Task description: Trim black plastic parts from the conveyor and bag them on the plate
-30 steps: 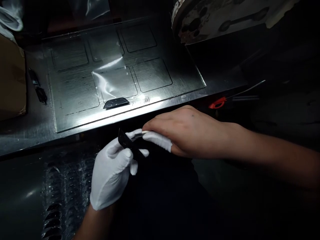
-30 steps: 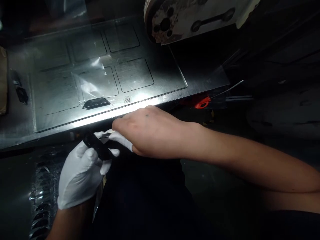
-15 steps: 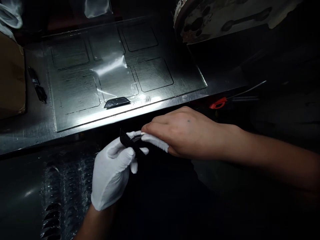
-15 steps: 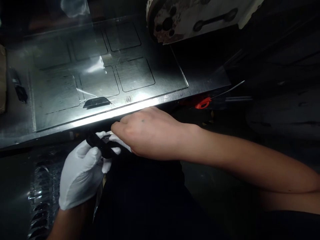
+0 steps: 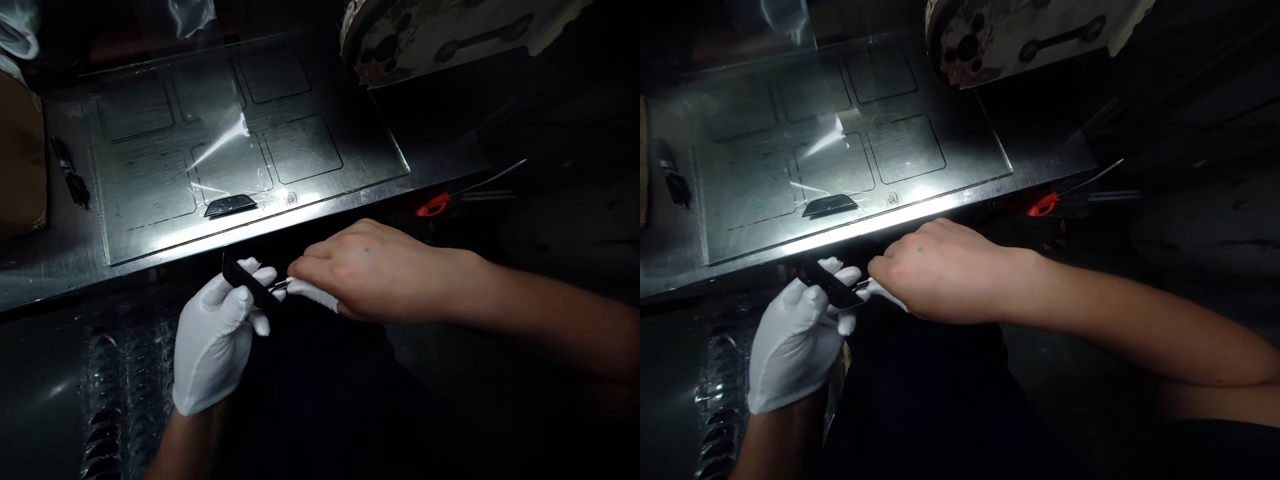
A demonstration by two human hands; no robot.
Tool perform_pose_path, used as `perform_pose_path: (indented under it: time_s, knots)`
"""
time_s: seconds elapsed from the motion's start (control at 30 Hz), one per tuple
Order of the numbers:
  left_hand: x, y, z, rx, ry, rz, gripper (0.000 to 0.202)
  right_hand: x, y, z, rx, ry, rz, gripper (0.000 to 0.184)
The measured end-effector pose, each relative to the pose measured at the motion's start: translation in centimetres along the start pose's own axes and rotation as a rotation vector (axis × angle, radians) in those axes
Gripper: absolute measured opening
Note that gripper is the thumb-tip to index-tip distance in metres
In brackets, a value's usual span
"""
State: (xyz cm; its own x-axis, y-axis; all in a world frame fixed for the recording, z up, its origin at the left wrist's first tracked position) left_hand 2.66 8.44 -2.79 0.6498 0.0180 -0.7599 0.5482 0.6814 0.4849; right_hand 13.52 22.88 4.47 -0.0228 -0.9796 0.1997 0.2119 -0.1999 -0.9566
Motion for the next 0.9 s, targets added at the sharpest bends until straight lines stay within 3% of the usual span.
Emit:
perform_pose_path:
  time_s: [0.33, 0.5, 0.7, 0.9]
  knots:
    - [0.4, 0.3, -0.6, -0.042, 0.0, 0.153, 0.021, -0.2, 0.1, 0.0, -0.016, 0.024, 0.03, 0.018]
    - [-0.3, 0.5, -0.8, -0.011, 0.102, 0.196, 0.015, -0.2, 0.6, 0.1, -0.011, 0.017, 0.063, 0.017]
    - [-0.1, 0.6, -0.9, -0.031, 0.133, 0.187, 0.017, -0.1, 0.7, 0.1, -0.023, 0.02, 0.067, 0.018]
    - [-0.8, 0.7, -0.1, -0.062, 0.297, 0.085, 0.02, 0.0, 0.9, 0.0, -0.072, 0.05, 0.075, 0.021]
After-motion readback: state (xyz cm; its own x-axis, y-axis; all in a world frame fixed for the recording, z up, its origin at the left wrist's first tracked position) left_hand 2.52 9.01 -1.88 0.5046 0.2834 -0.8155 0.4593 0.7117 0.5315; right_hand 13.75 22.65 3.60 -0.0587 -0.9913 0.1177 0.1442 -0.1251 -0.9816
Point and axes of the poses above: each hand's wrist, its own z-axis away from the middle knuckle, its own y-axis out of the palm, x = y × z, the point moved 6 cm from there along -z, towards the middle knuckle, and after that the axes turned 12 degrees about z, right-handed, at the moved point
